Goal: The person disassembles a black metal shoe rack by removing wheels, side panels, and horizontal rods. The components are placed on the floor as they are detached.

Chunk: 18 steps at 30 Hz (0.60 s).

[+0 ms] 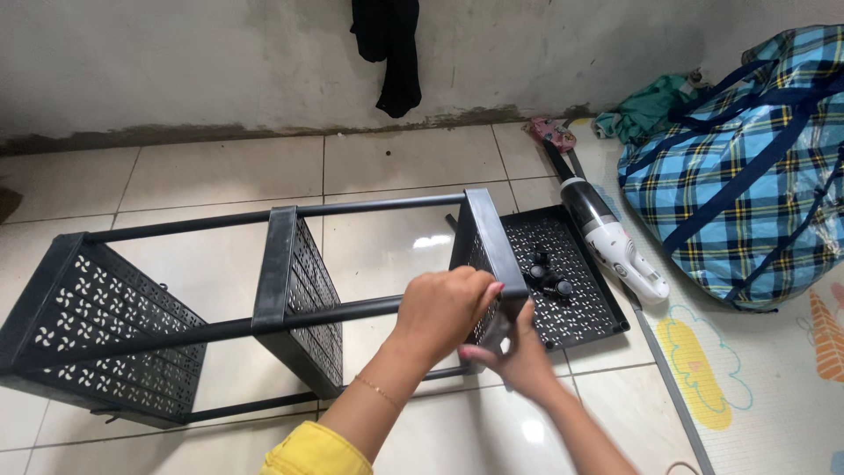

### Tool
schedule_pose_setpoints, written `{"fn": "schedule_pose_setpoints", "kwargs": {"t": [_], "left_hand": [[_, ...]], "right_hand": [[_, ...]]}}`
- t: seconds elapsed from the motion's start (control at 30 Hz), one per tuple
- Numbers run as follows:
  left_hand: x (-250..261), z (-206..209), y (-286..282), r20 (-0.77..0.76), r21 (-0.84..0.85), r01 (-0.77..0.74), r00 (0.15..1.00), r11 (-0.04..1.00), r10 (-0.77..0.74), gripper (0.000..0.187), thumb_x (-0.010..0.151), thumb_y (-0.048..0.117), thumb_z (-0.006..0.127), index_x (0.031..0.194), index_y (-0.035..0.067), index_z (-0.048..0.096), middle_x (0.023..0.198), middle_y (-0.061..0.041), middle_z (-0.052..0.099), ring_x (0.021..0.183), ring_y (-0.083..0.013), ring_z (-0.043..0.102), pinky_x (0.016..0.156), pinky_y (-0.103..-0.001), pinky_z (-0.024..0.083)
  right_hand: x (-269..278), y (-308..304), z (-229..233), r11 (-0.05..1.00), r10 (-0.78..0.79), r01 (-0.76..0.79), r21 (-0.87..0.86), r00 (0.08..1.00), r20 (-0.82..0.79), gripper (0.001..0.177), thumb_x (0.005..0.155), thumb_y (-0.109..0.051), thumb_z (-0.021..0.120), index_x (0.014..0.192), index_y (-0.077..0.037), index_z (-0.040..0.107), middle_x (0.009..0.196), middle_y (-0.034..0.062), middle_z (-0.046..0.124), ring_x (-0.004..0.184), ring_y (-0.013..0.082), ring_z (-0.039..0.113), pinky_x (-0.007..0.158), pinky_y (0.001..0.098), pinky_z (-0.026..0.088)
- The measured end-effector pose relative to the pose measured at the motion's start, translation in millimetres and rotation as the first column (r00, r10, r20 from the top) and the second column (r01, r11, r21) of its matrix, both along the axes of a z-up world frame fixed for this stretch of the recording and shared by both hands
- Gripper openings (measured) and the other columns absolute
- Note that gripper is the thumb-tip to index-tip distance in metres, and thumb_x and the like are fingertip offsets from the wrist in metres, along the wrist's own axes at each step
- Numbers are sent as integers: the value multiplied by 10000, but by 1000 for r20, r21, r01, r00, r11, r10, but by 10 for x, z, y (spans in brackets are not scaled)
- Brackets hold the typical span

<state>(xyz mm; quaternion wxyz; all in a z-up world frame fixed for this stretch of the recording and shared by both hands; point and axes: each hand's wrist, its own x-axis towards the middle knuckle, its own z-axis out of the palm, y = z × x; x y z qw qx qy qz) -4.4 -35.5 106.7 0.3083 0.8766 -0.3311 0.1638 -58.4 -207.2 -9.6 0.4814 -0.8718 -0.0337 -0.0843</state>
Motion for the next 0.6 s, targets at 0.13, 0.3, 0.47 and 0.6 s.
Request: {"fn": "schedule_pose_setpoints", "kwargs": {"t": [0.13,0.3,0.47,0.6], "left_hand": [[53,51,4,67,55,-32,997,998,28,187,952,325,689,948,139,709,851,-31,682,883,-268,649,840,-443,476],[23,-60,77,289,-11,-149,946,989,146,566,897,269,679,1398,27,574,1366,-154,594,1308,-320,484,1159,-498,287],[32,-283,107,119,2,-109,987,994,108,533,910,157,642,1389,-34,505,1474,-223,505,1442,-397,394,1226,-517,226],[-142,-572,79,-353,301,34,932,953,78,428,906,224,665,1241,-39,630,1339,-233,608,1331,-408,502,1156,-494,351]], "right_hand": [[95,183,-146,944,-271,239,-230,955,-122,1052,858,-325,727,1530,-40,-31,1141,274,679,993,461,693,831,511,556],[327,168,305,907,-287,193,-375,934,-213,1014,758,-279,730,1501,-48,80,965,283,713,891,496,689,809,533,548],[516,200,608,908,-267,212,-360,957,-110,800,787,-309,691,1409,11,301,919,290,724,870,474,708,793,517,562],[733,185,656,898,-244,189,-398,965,-93,802,806,-340,681,1419,32,323,893,306,713,860,476,703,781,518,562]]}}
